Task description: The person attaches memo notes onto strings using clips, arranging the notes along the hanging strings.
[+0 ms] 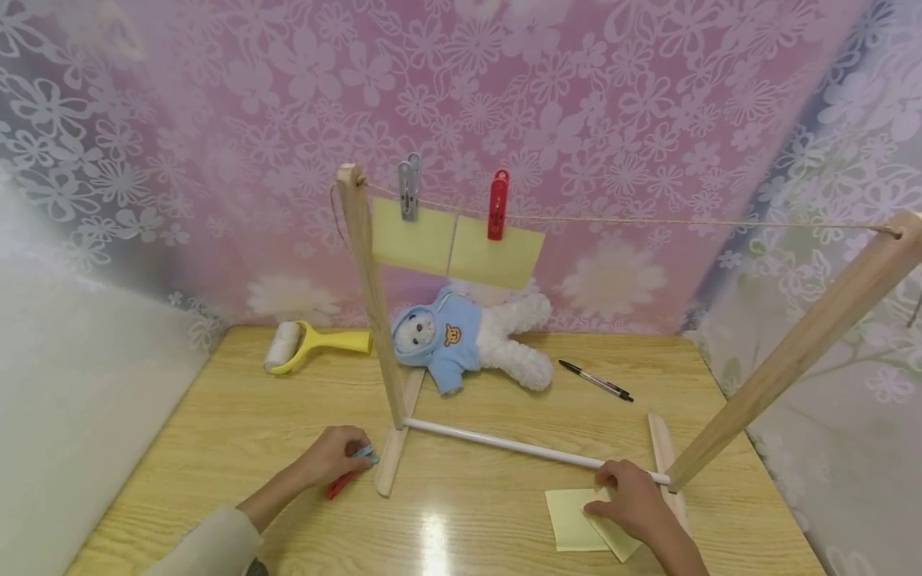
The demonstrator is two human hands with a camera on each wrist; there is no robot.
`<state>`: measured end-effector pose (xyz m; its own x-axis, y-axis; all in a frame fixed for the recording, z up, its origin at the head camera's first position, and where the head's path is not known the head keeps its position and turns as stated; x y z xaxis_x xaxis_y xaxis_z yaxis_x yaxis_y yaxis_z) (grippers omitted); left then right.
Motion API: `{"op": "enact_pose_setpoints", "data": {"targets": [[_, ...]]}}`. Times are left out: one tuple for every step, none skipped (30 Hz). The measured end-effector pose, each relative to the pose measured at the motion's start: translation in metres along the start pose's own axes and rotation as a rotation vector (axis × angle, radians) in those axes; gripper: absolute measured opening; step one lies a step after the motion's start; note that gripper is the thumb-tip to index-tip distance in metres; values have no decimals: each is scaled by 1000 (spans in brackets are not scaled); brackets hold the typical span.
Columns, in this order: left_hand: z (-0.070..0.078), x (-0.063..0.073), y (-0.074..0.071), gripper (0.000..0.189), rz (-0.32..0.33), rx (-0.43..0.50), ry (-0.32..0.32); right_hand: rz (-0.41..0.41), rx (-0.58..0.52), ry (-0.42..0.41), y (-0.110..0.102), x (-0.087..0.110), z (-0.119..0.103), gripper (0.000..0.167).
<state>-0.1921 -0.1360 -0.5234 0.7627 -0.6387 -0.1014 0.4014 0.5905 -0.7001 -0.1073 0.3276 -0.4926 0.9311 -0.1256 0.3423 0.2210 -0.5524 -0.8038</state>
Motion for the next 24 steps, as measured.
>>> {"op": "enact_pose_setpoints", "data": {"targets": [[0, 0, 0, 7, 1, -1, 4, 3, 19, 2, -1, 1, 4, 57], [1, 0, -1, 7, 1, -2, 6, 5, 33, 7, -2, 1, 7, 59], [1, 0, -1, 7, 2, -3, 7, 7, 46, 13, -2, 1, 10, 62], [1, 0, -1, 7, 3, -2, 8, 8, 59, 15, -3, 1, 13, 64], [2, 0, -1, 7, 3, -2, 6, 9, 70, 24, -3, 1, 16, 65], [2, 0, -1, 7, 3, -7, 5, 8, 82, 29, -3, 1, 18, 67], [2, 0, -1, 7, 3, -11, 2, 10, 95, 36, -3, 1, 20, 68], [2, 0, -1, 7, 4, -16, -2, 14, 105, 43, -3, 1, 21, 69], [2, 0, -1, 7, 5, -20, -5, 14, 110, 45, -3, 1, 22, 70], [3, 0, -1, 8, 7, -23, -7, 17, 114, 47, -3, 1, 23, 71], [3, 0, -1, 8, 10, -29, -8, 20, 112, 49, -3, 2, 24, 73], [3, 0, -1, 8, 13, -34, -6, 20, 106, 49, -3, 2, 24, 75], [3, 1, -1, 9, 16, -36, -2, 20, 95, 56, -2, 2, 24, 76], [3, 1, -1, 9, 18, -37, -2, 17, 81, 64, -2, 2, 24, 78], [3, 1, 0, 9, 19, -38, 0, 13, 67, 71, -2, 3, 24, 80], [2, 1, 0, 9, 18, -39, 1, 10, 55, 80, -1, 3, 24, 81], [2, 1, 0, 9, 17, -38, 3, 4, 43, 91, -1, 4, 24, 82], [1, 1, 0, 8, 14, -37, 6, -1, 32, 105, 0, 4, 24, 83], [1, 1, 0, 8, 12, -37, 4, -5, 27, 113, 0, 4, 24, 84], [1, 0, 0, 8, 8, -37, 0, -11, 20, 120, 0, 4, 24, 84], [0, 0, 1, 8, 5, -37, -1, -14, 16, 127, 1, 5, 24, 85], [0, 0, 1, 7, 3, -35, -2, -16, 10, 138, 1, 5, 25, 85], [0, 0, 0, 7, 3, -33, -3, -16, 5, 148, 1, 5, 25, 84], [0, 0, 1, 7, 2, -33, -5, -14, 0, 152, 2, 5, 26, 82]]}}
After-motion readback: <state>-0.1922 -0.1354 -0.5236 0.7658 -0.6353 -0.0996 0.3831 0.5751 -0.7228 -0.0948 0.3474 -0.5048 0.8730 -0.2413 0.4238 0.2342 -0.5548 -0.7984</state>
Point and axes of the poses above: each hand's wrist, its own x-axis away from the middle knuckle, its own y-axis out of the palm, z = x × y, the point moved 1 cm from there along -x, towards the middle knuckle, and after that the axes turned 15 degrees about y, right-handed, at the moved point
